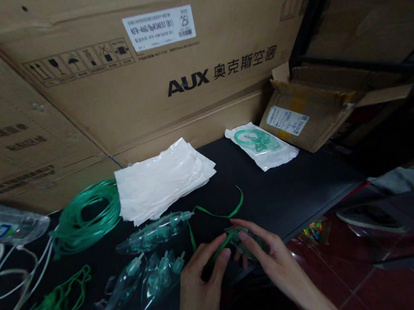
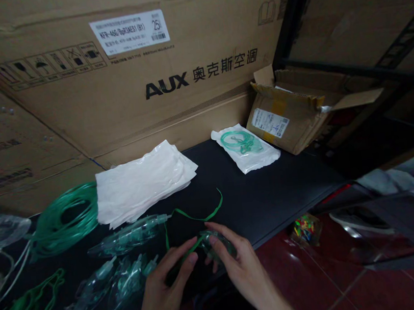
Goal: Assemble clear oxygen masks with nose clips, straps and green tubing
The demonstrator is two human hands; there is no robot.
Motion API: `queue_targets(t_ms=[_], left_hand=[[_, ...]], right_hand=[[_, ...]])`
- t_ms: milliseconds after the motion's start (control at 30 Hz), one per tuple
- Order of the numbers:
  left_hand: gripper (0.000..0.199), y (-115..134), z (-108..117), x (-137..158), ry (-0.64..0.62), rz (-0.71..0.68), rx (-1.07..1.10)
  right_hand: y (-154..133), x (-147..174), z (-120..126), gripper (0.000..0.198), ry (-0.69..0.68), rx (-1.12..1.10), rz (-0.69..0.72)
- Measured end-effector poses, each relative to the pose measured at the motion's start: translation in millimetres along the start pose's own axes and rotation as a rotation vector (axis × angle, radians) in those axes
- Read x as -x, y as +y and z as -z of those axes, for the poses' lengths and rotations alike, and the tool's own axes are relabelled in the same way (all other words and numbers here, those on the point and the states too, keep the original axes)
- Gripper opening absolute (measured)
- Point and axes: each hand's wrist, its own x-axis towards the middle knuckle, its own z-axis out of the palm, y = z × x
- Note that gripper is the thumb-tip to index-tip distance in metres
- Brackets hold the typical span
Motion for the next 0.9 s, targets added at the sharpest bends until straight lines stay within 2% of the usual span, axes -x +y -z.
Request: queue_targets(t_ms=[133,233,333,400,533,600,767,900], left_hand=[[0.024,-5.7,0.4,0.6,0.095,-0.212,-0.314],[0.03,-13.5,3.0,2.4,0.083,-0.41,-0.579],[0.033,-16.0,6.0,5.7,0.099,-0.497,-0.704],[0.029,-12.7,8.0,8.2,0.124,-0.456,-0.656],[0.02,0.6,9.9,11.0,0.171,-0.205,-0.375],[0.019,7.0,8.2,10.6,0.157,-0.145,-0.251],[0.028,13.8,0.9,7.5,0.15,-0.269,-0.147],[0.021,11.8,-2.1,6.3,0.183,-0.395,-0.173]], right_hand=[[-2.1,4.6,-0.1,0.047,-0.016,0.037,0.033],[-4.7,8.5,-0.8,0.042,-0.018,0.094,0.078],[-6.1,9.8,-1.6,0.037,0.001,0.133,0.136],[-6.3,9.1,-1.9,0.038,0.007,0.135,0.148],[-6.2,7.7,-1.3,0.039,-0.001,0.142,0.113],[-5.3,8.5,-0.7,0.038,-0.002,0.16,0.105],[-2.2,12.9,0.8,0.032,0.014,0.258,0.138],[-5.6,16.0,0.0,0.028,0.035,0.363,0.234]])
